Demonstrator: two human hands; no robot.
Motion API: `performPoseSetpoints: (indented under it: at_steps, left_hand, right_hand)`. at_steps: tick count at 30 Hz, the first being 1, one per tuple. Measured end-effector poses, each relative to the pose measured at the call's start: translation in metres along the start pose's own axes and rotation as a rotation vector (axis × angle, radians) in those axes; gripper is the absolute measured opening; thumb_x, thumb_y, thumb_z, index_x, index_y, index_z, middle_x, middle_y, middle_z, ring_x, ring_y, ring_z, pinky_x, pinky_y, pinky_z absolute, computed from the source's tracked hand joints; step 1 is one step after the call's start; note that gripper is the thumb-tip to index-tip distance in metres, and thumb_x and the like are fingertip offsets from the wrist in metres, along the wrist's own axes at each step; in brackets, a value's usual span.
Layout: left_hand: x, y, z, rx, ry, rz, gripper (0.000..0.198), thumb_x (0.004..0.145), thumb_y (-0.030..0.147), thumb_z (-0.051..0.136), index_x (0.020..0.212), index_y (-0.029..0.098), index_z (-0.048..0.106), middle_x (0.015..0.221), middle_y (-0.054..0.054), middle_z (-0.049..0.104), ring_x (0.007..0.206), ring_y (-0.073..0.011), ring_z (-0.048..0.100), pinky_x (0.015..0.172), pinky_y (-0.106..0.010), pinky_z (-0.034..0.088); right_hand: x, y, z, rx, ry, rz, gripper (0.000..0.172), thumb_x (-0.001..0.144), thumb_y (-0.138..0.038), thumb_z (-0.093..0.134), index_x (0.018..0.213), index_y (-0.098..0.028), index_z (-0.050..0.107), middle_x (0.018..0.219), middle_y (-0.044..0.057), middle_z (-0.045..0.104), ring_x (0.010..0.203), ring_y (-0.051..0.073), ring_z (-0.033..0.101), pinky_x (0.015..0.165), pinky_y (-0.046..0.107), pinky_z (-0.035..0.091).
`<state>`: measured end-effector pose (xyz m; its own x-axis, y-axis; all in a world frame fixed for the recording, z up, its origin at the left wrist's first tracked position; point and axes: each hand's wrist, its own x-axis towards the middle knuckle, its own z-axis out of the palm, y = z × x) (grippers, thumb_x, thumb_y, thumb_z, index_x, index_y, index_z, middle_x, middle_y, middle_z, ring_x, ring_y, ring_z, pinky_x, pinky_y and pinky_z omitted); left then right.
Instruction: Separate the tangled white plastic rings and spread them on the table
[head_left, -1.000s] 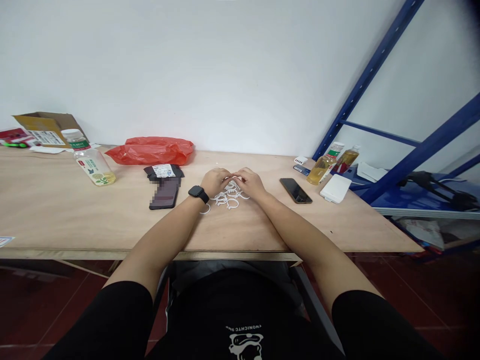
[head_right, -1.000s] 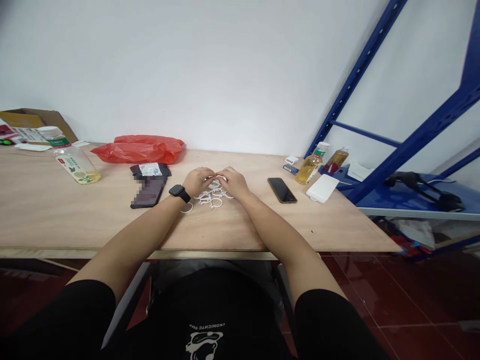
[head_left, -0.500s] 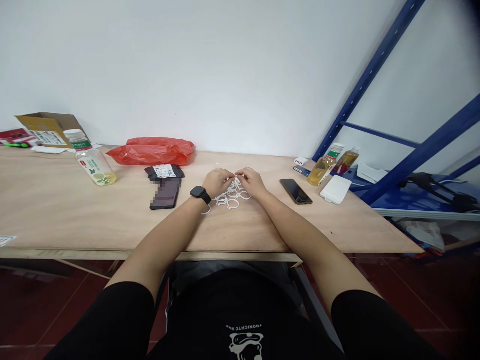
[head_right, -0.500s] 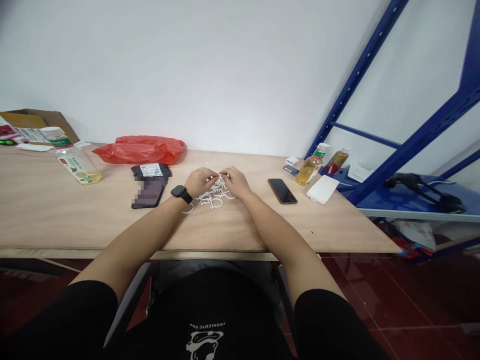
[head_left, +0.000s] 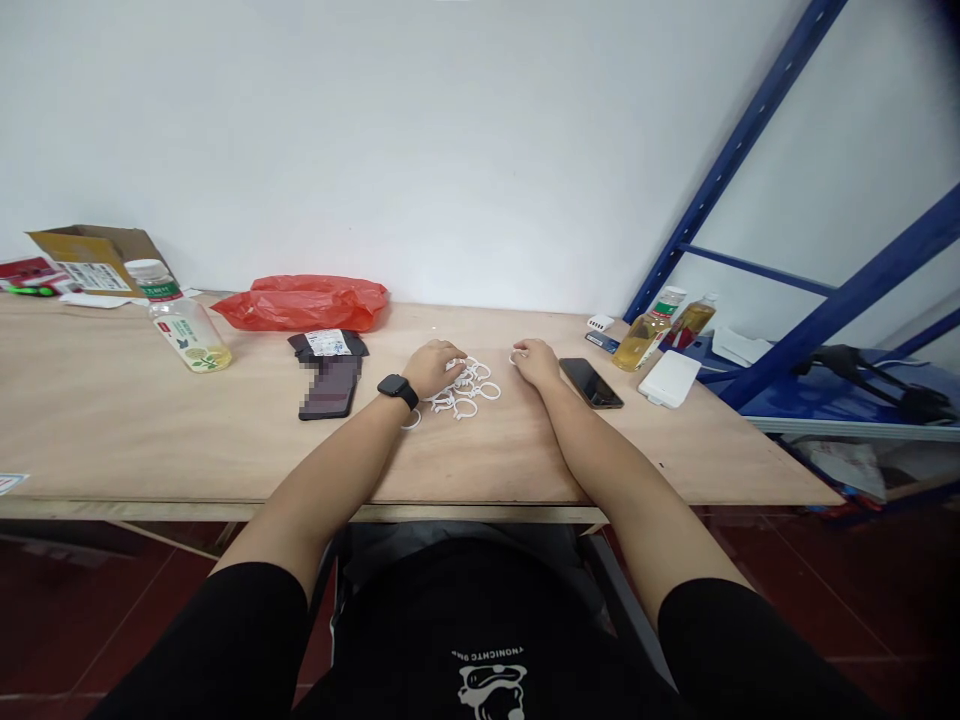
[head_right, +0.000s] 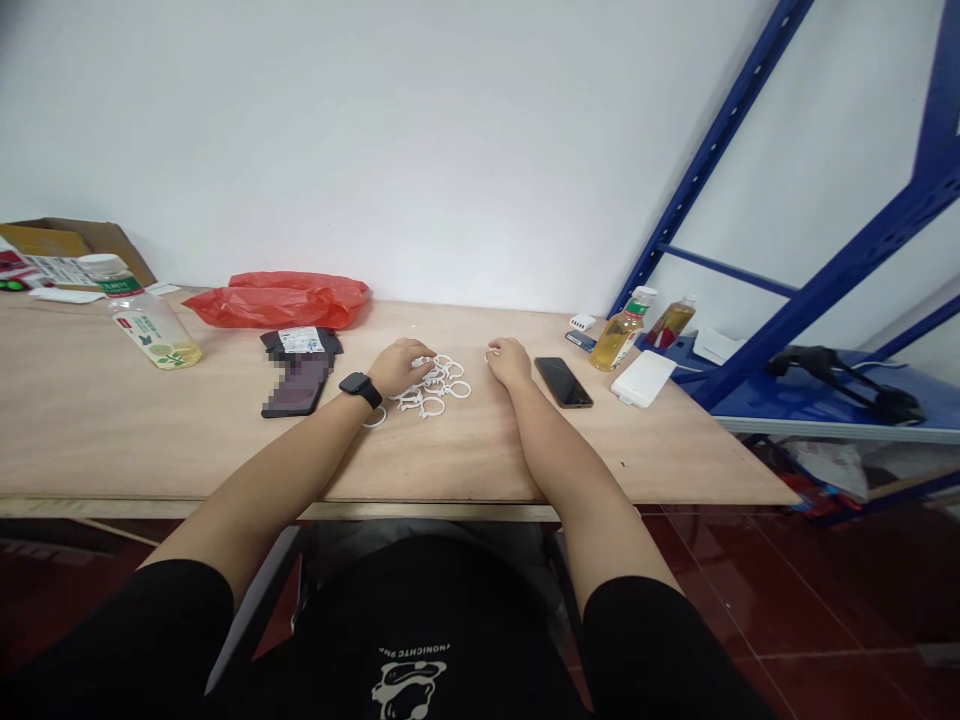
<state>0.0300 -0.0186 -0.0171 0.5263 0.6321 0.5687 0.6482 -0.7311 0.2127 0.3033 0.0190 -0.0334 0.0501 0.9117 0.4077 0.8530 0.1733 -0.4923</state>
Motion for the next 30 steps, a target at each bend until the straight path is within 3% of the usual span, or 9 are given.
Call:
performPoseSetpoints:
  at_steps: [3, 6, 8, 14, 19, 25, 30]
  left_hand:
    - [-0.001, -0.002, 0.000, 0.000, 0.001, -0.013, 0.027, 0.092, 0.033, 0.055, 0.105, 0.017, 0.073, 0.105, -0.010, 0.071, 0.099, -0.0242, 0.062, 0.094, -0.041, 0.048]
    - [-0.001, -0.003, 0.000, 0.002, 0.008, -0.040, 0.027, 0.091, 0.034, 0.056, 0.105, 0.017, 0.073, 0.104, -0.010, 0.071, 0.099, -0.0244, 0.062, 0.094, -0.042, 0.048]
    - [-0.002, -0.003, 0.000, 0.001, 0.009, -0.045, 0.027, 0.091, 0.033, 0.056, 0.105, 0.017, 0.073, 0.104, -0.010, 0.071, 0.099, -0.0243, 0.063, 0.094, -0.042, 0.048]
    - [0.000, -0.002, 0.002, 0.019, -0.017, -0.012, 0.027, 0.090, 0.034, 0.057, 0.103, 0.016, 0.073, 0.105, -0.011, 0.071, 0.098, -0.0249, 0.063, 0.092, -0.042, 0.049]
    - [0.000, -0.002, 0.001, 0.028, -0.021, -0.019, 0.027, 0.089, 0.034, 0.060, 0.105, 0.018, 0.073, 0.104, -0.010, 0.072, 0.097, -0.0250, 0.064, 0.090, -0.040, 0.049]
    - [0.000, 0.000, -0.003, 0.010, -0.023, -0.025, 0.024, 0.092, 0.033, 0.057, 0.103, 0.022, 0.074, 0.097, -0.008, 0.074, 0.090, -0.0221, 0.065, 0.084, -0.036, 0.050]
    - [0.001, 0.003, -0.004, 0.009, -0.011, -0.004, 0.023, 0.092, 0.030, 0.056, 0.100, 0.021, 0.075, 0.093, -0.007, 0.074, 0.088, -0.0210, 0.065, 0.083, -0.035, 0.049]
  right_hand:
    - [-0.006, -0.017, 0.006, 0.120, -0.158, -0.271, 0.025, 0.081, -0.020, 0.062, 0.103, -0.020, 0.074, 0.104, 0.007, 0.071, 0.091, 0.018, 0.064, 0.088, 0.031, 0.049]
    - [-0.013, -0.034, 0.014, 0.148, -0.323, -0.395, 0.022, 0.079, -0.017, 0.064, 0.097, -0.021, 0.075, 0.097, 0.004, 0.073, 0.087, 0.016, 0.065, 0.084, 0.027, 0.049]
    - [-0.016, -0.040, 0.016, 0.127, -0.341, -0.435, 0.023, 0.077, -0.014, 0.066, 0.096, -0.020, 0.076, 0.094, 0.003, 0.073, 0.087, 0.016, 0.065, 0.082, 0.026, 0.048]
    - [-0.019, -0.041, 0.011, 0.082, -0.302, -0.467, 0.010, 0.079, -0.018, 0.067, 0.084, -0.020, 0.075, 0.084, 0.002, 0.071, 0.078, 0.015, 0.063, 0.075, 0.026, 0.046]
    - [-0.024, -0.054, 0.010, 0.186, -0.193, -0.460, 0.012, 0.084, -0.024, 0.064, 0.087, -0.020, 0.075, 0.084, 0.003, 0.072, 0.076, 0.014, 0.062, 0.073, 0.026, 0.045]
    - [-0.032, -0.073, 0.009, 0.259, -0.169, -0.561, 0.014, 0.088, -0.026, 0.062, 0.091, -0.022, 0.076, 0.087, 0.004, 0.073, 0.081, 0.016, 0.064, 0.075, 0.027, 0.046]
    - [-0.032, -0.072, 0.006, 0.231, -0.117, -0.505, 0.014, 0.088, -0.030, 0.065, 0.092, -0.022, 0.075, 0.088, 0.004, 0.073, 0.079, 0.016, 0.064, 0.074, 0.027, 0.047]
